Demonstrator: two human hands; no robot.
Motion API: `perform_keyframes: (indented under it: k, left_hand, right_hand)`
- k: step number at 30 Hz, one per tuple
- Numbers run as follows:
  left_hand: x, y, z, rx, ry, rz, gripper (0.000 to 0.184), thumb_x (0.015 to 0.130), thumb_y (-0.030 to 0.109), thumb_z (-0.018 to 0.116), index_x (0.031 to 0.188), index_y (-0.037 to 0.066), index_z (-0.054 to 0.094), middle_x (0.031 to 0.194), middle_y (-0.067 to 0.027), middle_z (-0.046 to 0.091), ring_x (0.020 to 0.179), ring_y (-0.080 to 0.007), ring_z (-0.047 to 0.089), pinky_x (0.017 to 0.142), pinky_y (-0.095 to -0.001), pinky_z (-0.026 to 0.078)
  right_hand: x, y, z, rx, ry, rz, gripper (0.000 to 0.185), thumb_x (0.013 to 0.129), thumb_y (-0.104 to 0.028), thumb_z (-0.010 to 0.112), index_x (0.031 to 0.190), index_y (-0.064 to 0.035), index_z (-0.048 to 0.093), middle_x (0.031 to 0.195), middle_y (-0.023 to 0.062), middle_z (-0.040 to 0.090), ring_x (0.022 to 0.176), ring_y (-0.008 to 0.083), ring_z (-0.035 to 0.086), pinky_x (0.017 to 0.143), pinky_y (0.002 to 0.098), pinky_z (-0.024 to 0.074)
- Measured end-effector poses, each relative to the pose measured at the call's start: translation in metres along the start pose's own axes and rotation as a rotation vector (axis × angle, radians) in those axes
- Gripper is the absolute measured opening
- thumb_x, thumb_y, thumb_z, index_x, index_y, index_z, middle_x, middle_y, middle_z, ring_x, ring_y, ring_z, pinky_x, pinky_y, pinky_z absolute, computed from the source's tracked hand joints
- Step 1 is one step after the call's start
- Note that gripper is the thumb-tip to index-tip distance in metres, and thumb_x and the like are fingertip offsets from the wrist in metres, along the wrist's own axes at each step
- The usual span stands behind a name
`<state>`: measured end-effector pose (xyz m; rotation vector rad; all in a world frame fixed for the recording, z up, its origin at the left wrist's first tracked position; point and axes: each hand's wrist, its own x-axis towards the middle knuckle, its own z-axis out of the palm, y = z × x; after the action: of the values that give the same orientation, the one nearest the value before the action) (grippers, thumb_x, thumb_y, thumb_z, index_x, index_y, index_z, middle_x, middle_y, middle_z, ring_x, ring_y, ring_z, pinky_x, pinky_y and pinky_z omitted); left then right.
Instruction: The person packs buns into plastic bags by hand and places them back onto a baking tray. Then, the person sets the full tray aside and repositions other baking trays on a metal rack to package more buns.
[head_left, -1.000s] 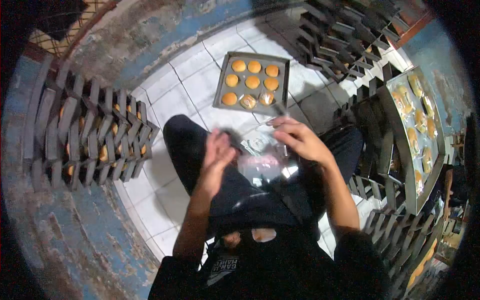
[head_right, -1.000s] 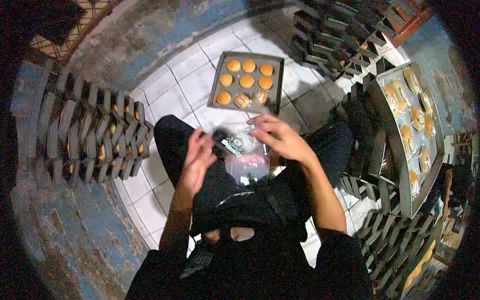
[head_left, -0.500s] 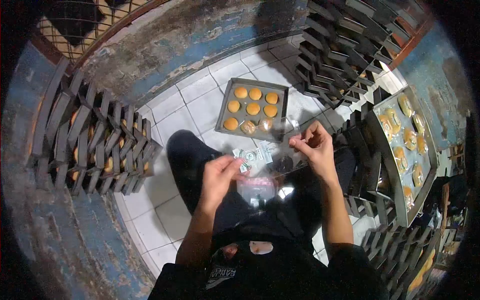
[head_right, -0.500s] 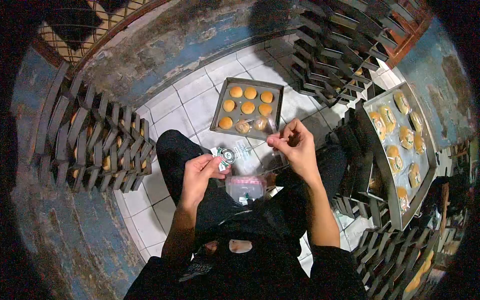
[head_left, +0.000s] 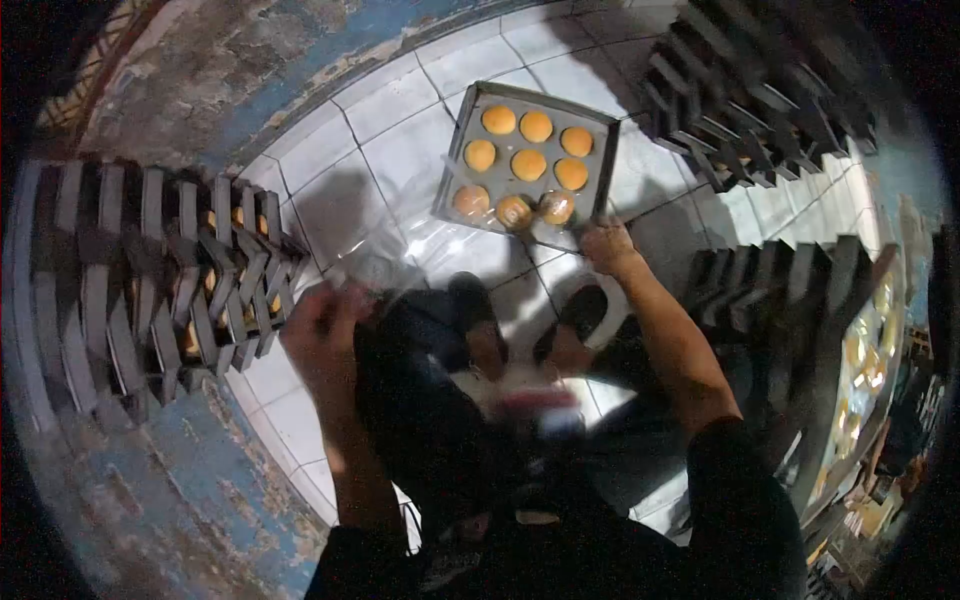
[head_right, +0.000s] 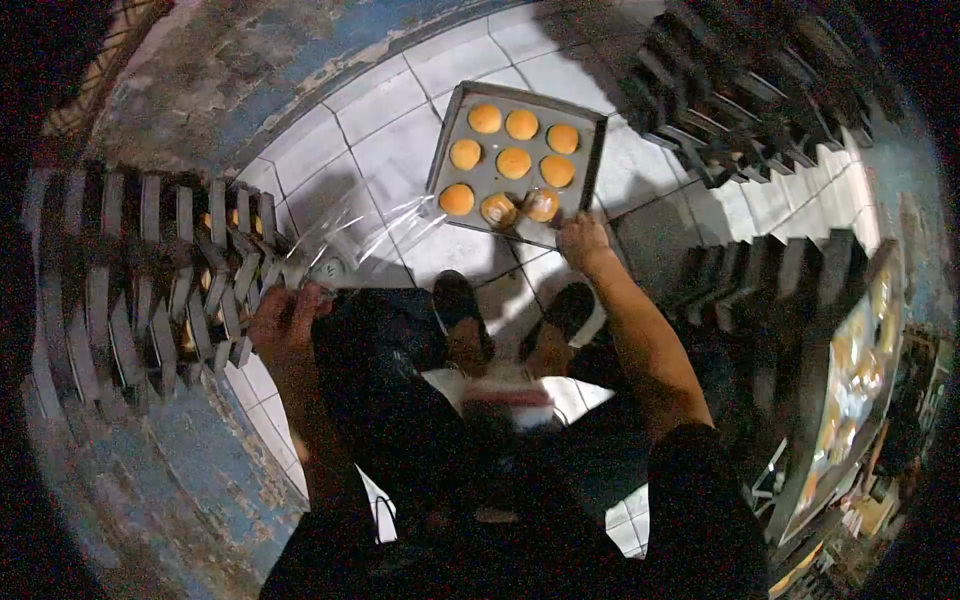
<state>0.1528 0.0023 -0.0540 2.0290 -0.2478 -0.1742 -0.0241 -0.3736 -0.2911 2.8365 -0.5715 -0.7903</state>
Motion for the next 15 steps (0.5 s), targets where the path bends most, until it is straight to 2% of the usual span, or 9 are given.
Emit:
perform_keyframes:
  k: [2, 3, 5, 6, 8, 11, 12, 13, 15]
  left_hand:
    - [0.012, -0.006, 0.009, -0.009, 0.043, -0.044, 0.012, 0.097, 0.009, 0.077, 0.096, -0.003, 0.073, 0.080, -0.0076, 0.074, 0.074, -0.0150, 0.070, 0.069, -0.0298, 0.056]
    - [0.016, -0.009, 0.016, -0.037, 0.085, -0.078, 0.012, 0.097, 0.008, 0.077, 0.097, -0.004, 0.073, 0.078, -0.0074, 0.073, 0.074, -0.0136, 0.068, 0.071, -0.0292, 0.056]
    - [0.023, 0.002, 0.025, 0.087, 0.215, -0.228, 0.009, 0.095, 0.003, 0.077, 0.095, -0.005, 0.072, 0.082, -0.0071, 0.074, 0.076, -0.0134, 0.068, 0.074, -0.0285, 0.055]
    - [0.025, -0.011, 0.024, 0.109, 0.204, -0.230, 0.009, 0.095, 0.003, 0.077, 0.095, -0.005, 0.072, 0.082, -0.0071, 0.074, 0.076, -0.0134, 0.068, 0.074, -0.0285, 0.055]
    - [0.029, -0.034, 0.016, 0.059, 0.189, -0.056, 0.007, 0.093, 0.001, 0.076, 0.094, -0.005, 0.072, 0.085, -0.0086, 0.075, 0.076, -0.0152, 0.068, 0.074, -0.0292, 0.056]
    - [0.031, -0.020, 0.027, 0.211, 0.132, -0.060, 0.009, 0.091, 0.000, 0.077, 0.093, 0.000, 0.067, 0.082, -0.0046, 0.067, 0.078, -0.0153, 0.065, 0.076, -0.0311, 0.054]
    - [0.036, -0.013, 0.038, 0.253, 0.184, -0.042, 0.009, 0.090, 0.001, 0.076, 0.091, -0.001, 0.067, 0.082, -0.0040, 0.069, 0.076, -0.0134, 0.064, 0.075, -0.0290, 0.053]
    - [0.037, -0.016, 0.039, 0.258, 0.184, -0.036, 0.009, 0.090, 0.001, 0.076, 0.091, -0.001, 0.067, 0.082, -0.0040, 0.069, 0.076, -0.0134, 0.064, 0.075, -0.0290, 0.053]
    - [0.032, -0.015, 0.036, 0.099, 0.125, -0.120, 0.012, 0.092, 0.002, 0.076, 0.097, -0.008, 0.073, 0.090, -0.0135, 0.076, 0.080, -0.0161, 0.070, 0.073, -0.0292, 0.058]
  right_hand:
    - [0.072, -0.010, 0.051, 0.598, -0.094, -0.184, 0.057, 0.097, -0.040, 0.072, 0.145, -0.0124, 0.058, 0.132, 0.0238, 0.069, 0.119, 0.0373, 0.070, 0.099, 0.0492, 0.0569]
    - [0.092, -0.023, 0.035, 0.818, -0.081, -0.172, 0.058, 0.096, -0.043, 0.073, 0.139, -0.0053, 0.062, 0.132, 0.0284, 0.067, 0.120, 0.0426, 0.067, 0.103, 0.0498, 0.0538]
    - [0.152, -0.056, 0.040, 0.948, -0.074, -0.142, 0.057, 0.097, -0.044, 0.070, 0.132, 0.0008, 0.064, 0.131, 0.0303, 0.067, 0.123, 0.0419, 0.066, 0.104, 0.0499, 0.0523]
    - [0.175, -0.071, 0.037, 0.968, -0.087, -0.140, 0.057, 0.097, -0.044, 0.070, 0.132, 0.0008, 0.064, 0.131, 0.0303, 0.067, 0.123, 0.0419, 0.066, 0.104, 0.0499, 0.0523]
    - [0.215, -0.097, 0.025, 1.082, -0.179, -0.092, 0.065, 0.097, -0.050, 0.069, 0.131, 0.0046, 0.063, 0.130, 0.0304, 0.068, 0.126, 0.0417, 0.065, 0.105, 0.0494, 0.0518]
    - [0.281, -0.152, 0.085, 0.968, -0.074, -0.046, 0.067, 0.097, -0.053, 0.068, 0.132, 0.0035, 0.062, 0.131, 0.0308, 0.067, 0.124, 0.0434, 0.065, 0.105, 0.0497, 0.0520]
    - [0.293, -0.170, 0.101, 0.882, -0.044, 0.069, 0.071, 0.095, -0.052, 0.069, 0.138, 0.0022, 0.055, 0.128, 0.0311, 0.067, 0.119, 0.0463, 0.066, 0.104, 0.0515, 0.0518]
    - [0.295, -0.183, 0.104, 0.889, -0.041, 0.068, 0.071, 0.095, -0.052, 0.069, 0.138, 0.0022, 0.055, 0.128, 0.0311, 0.067, 0.119, 0.0463, 0.066, 0.104, 0.0515, 0.0518]
    - [0.278, -0.209, 0.111, 0.650, 0.172, 0.127, 0.073, 0.094, -0.051, 0.069, 0.144, -0.0009, 0.049, 0.129, 0.0308, 0.063, 0.122, 0.0457, 0.063, 0.105, 0.0512, 0.0506]
